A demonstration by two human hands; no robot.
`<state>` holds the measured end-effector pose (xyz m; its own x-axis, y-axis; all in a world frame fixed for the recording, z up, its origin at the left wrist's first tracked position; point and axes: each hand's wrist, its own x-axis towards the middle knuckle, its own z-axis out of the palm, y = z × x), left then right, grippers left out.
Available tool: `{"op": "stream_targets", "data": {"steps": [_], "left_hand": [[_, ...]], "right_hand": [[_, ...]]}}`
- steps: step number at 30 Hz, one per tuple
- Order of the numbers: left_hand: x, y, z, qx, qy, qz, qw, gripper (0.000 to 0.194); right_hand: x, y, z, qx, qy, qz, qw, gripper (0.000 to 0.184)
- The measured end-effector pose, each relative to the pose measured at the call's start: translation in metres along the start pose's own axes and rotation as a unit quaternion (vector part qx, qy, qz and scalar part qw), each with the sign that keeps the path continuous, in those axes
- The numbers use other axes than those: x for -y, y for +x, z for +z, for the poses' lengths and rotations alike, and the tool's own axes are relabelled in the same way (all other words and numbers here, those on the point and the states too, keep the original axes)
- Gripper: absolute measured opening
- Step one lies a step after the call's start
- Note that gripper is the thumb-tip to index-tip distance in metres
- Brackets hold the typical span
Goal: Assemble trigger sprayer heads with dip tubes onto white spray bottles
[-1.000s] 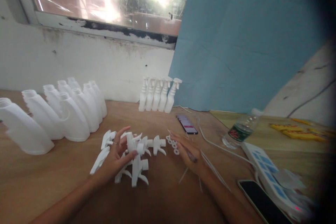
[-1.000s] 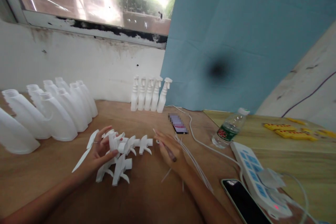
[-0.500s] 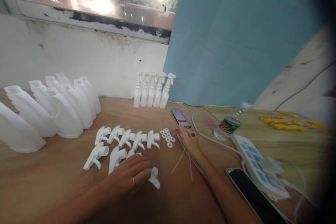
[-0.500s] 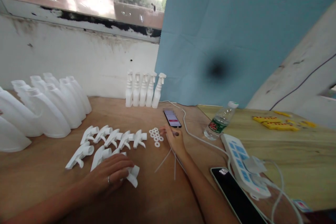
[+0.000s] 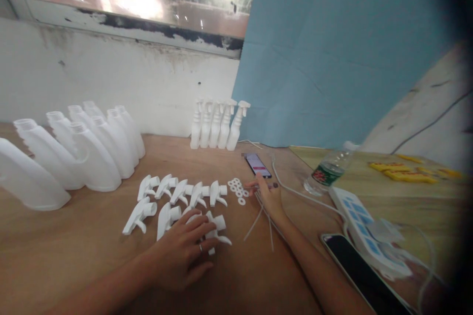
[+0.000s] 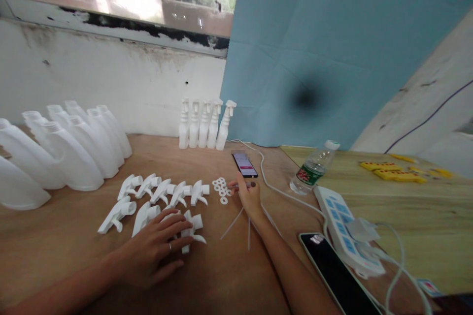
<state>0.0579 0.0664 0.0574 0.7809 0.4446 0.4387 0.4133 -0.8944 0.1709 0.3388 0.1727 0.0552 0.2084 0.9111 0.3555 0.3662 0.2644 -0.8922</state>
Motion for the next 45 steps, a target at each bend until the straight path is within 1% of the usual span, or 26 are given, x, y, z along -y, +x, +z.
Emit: {"op": "stream_targets", "data": {"steps": [3,5,6,8,9,10,11,14,17,19,21,25,27,29,31,33,35,37,39,40,41,42,43,44,45], "left_hand": [[0.01,0.003,0.0,-0.015,0.034,-0.001,0.999,0.04],[0.026,0.012,-0.004,-0.035,0.075,-0.012,0.997,0.036],[0.037,0.018,-0.007,-0.043,0.093,-0.023,0.994,0.033],[0.066,0.037,-0.017,-0.062,0.118,-0.067,0.989,0.026],[0.084,0.048,-0.022,-0.069,0.117,-0.104,0.985,0.024],[0.102,0.059,-0.026,-0.088,0.109,-0.159,0.977,0.023],[0.122,0.071,-0.03,-0.11,0.109,-0.194,0.969,0.023],[0.177,0.103,-0.036,-0.152,0.105,-0.267,0.946,0.035],[0.217,0.129,-0.035,-0.174,0.096,-0.33,0.923,0.051],[0.235,0.143,-0.034,-0.179,0.087,-0.363,0.91,0.059],[0.248,0.155,-0.034,-0.179,0.076,-0.385,0.902,0.065],[0.262,0.175,-0.036,-0.179,0.048,-0.404,0.896,0.071],[0.264,0.181,-0.038,-0.187,0.032,-0.407,0.893,0.07],[0.262,0.182,-0.041,-0.207,0.019,-0.404,0.891,0.065],[0.253,0.179,-0.047,-0.243,0.011,-0.392,0.887,0.057],[0.239,0.171,-0.056,-0.291,0.009,-0.376,0.88,0.046],[0.22,0.158,-0.067,-0.343,0.012,-0.365,0.865,0.036],[0.196,0.144,-0.077,-0.387,0.017,-0.361,0.848,0.03],[0.167,0.13,-0.084,-0.43,0.001,-0.348,0.833,0.031],[0.152,0.124,-0.086,-0.458,-0.028,-0.329,0.825,0.034],[0.137,0.12,-0.088,-0.477,-0.059,-0.311,0.82,0.036],[0.121,0.116,-0.089,-0.481,-0.091,-0.296,0.82,0.038],[0.107,0.114,-0.09,-0.462,-0.124,-0.279,0.832,0.039],[0.093,0.112,-0.092,-0.425,-0.153,-0.261,0.853,0.04],[0.08,0.11,-0.094,-0.374,-0.175,-0.24,0.879,0.041]], "right_hand": [[-0.007,0.003,-0.001,-0.02,-0.005,0.002,1.0,0.059],[-0.013,0.006,-0.003,-0.032,0.0,-0.002,0.999,0.058],[-0.015,0.007,-0.003,-0.036,0.005,-0.006,0.999,0.058],[-0.017,0.008,-0.004,-0.042,0.016,-0.013,0.999,0.057],[-0.017,0.008,-0.004,-0.044,0.019,-0.015,0.999,0.057],[-0.017,0.007,-0.004,-0.047,0.02,-0.016,0.999,0.057],[-0.017,0.007,-0.004,-0.048,0.019,-0.016,0.999,0.057],[-0.016,0.004,-0.004,-0.04,0.011,-0.025,0.999,0.058],[-0.016,0.003,-0.005,-0.026,0.006,-0.036,0.999,0.058],[-0.017,0.004,-0.005,-0.025,0.002,-0.036,0.999,0.058],[-0.016,0.004,-0.006,-0.028,-0.001,-0.035,0.999,0.058],[-0.014,0.005,-0.007,-0.03,-0.012,-0.021,0.999,0.058],[-0.013,0.005,-0.007,-0.034,-0.012,-0.015,0.999,0.058],[-0.011,0.004,-0.008,-0.04,-0.003,-0.013,0.999,0.058],[-0.009,0.004,-0.009,-0.049,-0.002,-0.018,0.999,0.057],[-0.006,0.004,-0.011,-0.062,-0.006,-0.047,0.997,0.055],[-0.001,0.006,-0.014,-0.074,-0.002,-0.093,0.993,0.05],[0.006,0.01,-0.014,-0.086,0.013,-0.126,0.988,0.043],[0.016,0.016,-0.008,-0.088,0.047,-0.124,0.987,0.038],[0.023,0.019,-0.002,-0.08,0.072,-0.114,0.988,0.036],[0.032,0.023,0.006,-0.058,0.104,-0.101,0.988,0.036],[0.042,0.027,0.015,-0.031,0.139,-0.092,0.986,0.037],[0.054,0.031,0.025,0.01,0.165,-0.091,0.982,0.037],[0.067,0.035,0.035,0.047,0.185,-0.093,0.977,0.038],[0.08,0.038,0.044,0.077,0.208,-0.097,0.97,0.04]]}}
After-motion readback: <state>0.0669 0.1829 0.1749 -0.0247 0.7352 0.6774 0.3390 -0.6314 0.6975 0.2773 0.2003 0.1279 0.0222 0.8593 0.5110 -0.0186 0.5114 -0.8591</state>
